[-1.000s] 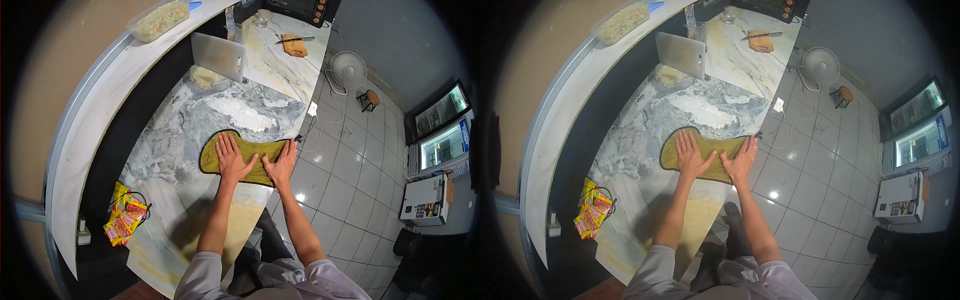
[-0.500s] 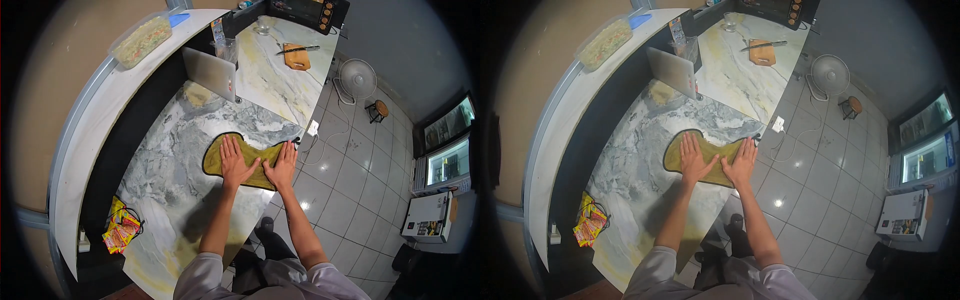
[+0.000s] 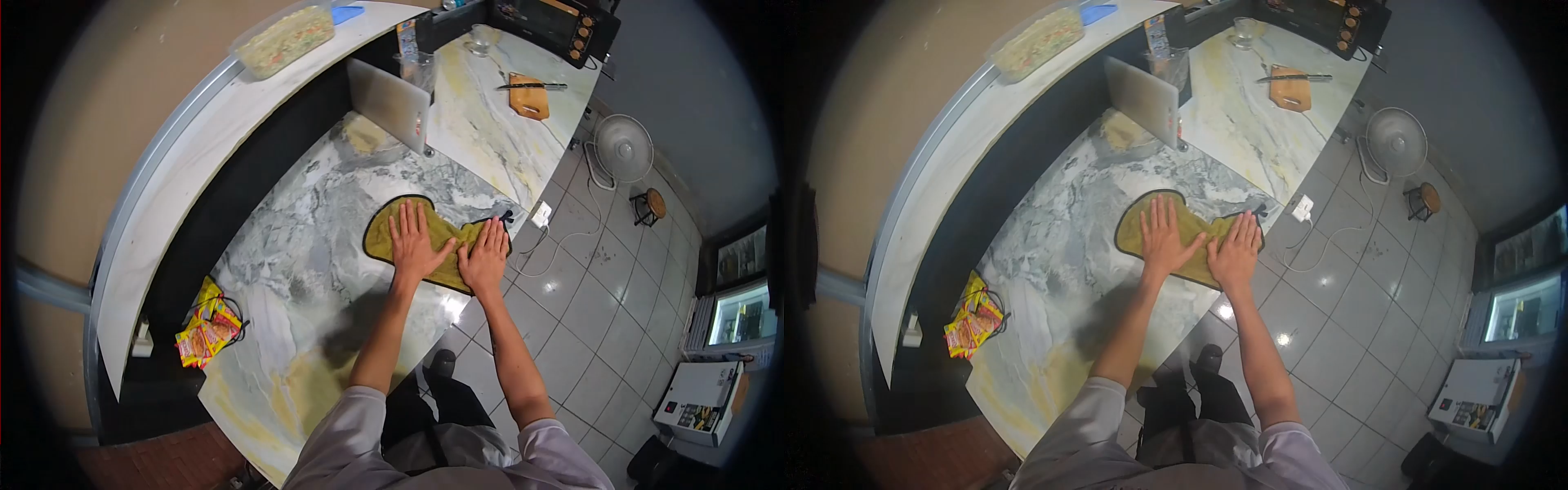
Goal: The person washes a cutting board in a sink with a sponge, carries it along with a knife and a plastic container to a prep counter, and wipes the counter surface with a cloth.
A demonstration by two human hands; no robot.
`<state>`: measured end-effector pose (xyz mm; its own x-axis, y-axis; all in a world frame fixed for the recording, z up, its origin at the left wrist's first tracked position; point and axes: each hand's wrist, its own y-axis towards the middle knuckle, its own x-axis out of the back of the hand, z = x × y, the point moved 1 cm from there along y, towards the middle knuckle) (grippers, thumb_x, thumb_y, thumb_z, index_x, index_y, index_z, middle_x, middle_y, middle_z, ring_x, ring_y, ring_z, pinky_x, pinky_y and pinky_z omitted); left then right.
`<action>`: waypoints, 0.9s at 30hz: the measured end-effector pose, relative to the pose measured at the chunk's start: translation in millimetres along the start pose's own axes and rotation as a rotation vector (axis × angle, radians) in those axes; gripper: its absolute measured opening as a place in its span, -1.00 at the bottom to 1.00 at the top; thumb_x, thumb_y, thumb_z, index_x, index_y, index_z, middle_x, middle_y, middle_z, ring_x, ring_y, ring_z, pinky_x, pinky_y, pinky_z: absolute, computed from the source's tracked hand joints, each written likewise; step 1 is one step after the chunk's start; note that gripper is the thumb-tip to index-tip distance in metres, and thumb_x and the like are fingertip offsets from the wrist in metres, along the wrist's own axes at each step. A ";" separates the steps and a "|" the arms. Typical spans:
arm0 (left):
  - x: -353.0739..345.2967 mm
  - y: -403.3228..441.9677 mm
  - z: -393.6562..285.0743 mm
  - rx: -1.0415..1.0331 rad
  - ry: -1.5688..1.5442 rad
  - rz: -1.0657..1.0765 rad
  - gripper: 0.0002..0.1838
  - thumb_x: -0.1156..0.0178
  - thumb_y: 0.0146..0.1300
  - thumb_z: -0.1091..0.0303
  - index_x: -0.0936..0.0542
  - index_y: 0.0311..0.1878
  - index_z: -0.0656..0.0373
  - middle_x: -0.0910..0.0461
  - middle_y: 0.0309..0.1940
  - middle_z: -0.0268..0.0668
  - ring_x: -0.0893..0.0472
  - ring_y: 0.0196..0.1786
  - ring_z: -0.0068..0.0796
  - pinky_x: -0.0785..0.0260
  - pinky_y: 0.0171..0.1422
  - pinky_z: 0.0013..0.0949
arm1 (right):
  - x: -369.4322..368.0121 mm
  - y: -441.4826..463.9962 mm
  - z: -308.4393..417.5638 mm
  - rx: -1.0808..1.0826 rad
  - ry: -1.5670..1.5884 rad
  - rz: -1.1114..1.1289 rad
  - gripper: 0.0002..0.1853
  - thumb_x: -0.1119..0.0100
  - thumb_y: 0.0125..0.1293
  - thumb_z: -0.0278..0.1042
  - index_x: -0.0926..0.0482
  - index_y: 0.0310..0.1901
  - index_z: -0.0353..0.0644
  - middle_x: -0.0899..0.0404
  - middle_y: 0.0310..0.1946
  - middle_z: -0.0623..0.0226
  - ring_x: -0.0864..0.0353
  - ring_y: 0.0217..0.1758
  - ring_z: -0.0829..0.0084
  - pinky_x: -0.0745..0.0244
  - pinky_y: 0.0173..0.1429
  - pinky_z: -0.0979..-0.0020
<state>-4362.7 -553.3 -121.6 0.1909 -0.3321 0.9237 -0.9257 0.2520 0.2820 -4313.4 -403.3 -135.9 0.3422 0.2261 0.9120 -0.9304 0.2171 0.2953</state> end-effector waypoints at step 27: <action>115.0 -300.4 130.7 0.183 0.055 0.009 0.05 -0.07 0.14 -0.36 -0.02 0.49 0.20 0.11 0.47 0.20 0.18 0.54 0.12 0.43 0.51 0.24 | 30.3 -272.1 208.7 0.077 0.043 0.142 -0.21 0.09 0.36 -0.04 -0.03 0.35 -0.62 0.07 0.44 -0.27 0.17 0.55 -0.06 0.31 0.56 0.06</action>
<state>-4105.3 -786.0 -134.0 0.1957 -0.2790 0.9401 -0.9704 0.0833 0.2267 -4077.2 -653.8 -129.3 0.2097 0.2897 0.9338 -0.9767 0.1066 0.1863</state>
